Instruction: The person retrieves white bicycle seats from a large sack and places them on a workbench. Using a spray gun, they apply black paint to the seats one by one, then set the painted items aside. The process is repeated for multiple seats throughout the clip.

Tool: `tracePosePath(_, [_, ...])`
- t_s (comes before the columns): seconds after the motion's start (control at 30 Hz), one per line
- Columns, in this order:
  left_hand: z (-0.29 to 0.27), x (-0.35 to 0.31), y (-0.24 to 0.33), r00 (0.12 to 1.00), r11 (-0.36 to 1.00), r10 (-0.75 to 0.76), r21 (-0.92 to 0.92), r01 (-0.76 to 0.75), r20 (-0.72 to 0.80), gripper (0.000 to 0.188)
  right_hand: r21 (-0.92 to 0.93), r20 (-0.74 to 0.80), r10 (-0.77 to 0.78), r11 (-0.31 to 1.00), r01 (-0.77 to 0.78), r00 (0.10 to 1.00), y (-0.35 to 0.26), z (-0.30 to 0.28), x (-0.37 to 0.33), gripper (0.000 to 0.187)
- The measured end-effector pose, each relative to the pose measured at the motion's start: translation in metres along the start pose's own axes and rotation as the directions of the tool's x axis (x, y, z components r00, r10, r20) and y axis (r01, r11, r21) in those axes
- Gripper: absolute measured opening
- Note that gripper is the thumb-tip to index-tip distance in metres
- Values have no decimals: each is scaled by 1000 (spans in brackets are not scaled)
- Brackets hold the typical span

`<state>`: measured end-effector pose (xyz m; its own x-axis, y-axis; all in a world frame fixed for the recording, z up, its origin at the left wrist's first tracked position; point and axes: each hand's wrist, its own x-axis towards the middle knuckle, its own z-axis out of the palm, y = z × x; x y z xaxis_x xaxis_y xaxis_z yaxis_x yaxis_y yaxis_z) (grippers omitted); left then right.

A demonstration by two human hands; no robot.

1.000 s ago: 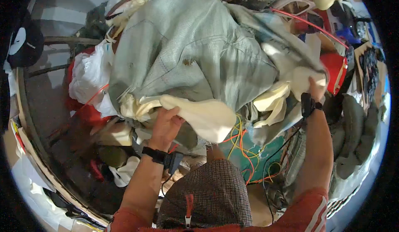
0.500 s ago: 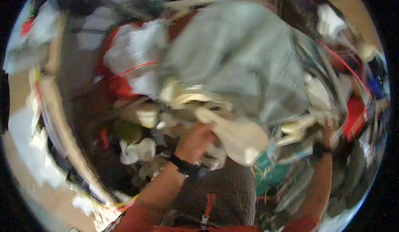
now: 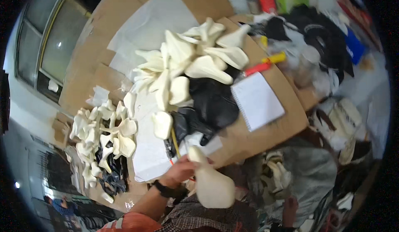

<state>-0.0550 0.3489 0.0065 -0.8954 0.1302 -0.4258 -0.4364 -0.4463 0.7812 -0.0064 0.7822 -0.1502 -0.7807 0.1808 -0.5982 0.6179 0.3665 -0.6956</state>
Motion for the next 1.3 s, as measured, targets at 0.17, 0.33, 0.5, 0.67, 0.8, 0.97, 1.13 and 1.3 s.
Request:
tracePosePath(0.17, [-126,-100,83,747,948,309,126,-292,-590,25,-18,303,-669,709,705,679,-189,123,-31,26])
tracePosePath(0.33, [-219,-141,125,512,944,325,238,-229,-796,37,154,654,-737,351,923,171,-287,324,-108,31])
tracePosePath(0.5, [-268,-124,124,770,934,251,-63,-353,-586,40,-263,696,-711,-121,957,101,-294,448,-109,43])
tracePosePath(0.67, [-335,-143,58,679,992,46,-46,-117,-733,33,-348,683,-725,-211,914,93,-300,455,-105,50])
tracePosePath(0.8, [-356,-160,28,633,981,-31,-144,-128,-774,39,-229,770,-613,-5,973,178,-355,438,-103,54])
tracePosePath(0.97, [-346,-142,30,677,994,-21,-89,-66,-736,51,-70,900,-233,758,648,369,-452,376,-92,63])
tracePosePath(1.13, [-338,-103,24,460,996,-85,-66,59,-884,65,-232,908,-269,316,920,321,-466,394,-81,63])
tracePosePath(1.3, [-338,-94,12,492,1000,-14,-15,3,-871,45,-316,870,-417,-56,947,265,-442,449,-82,44])
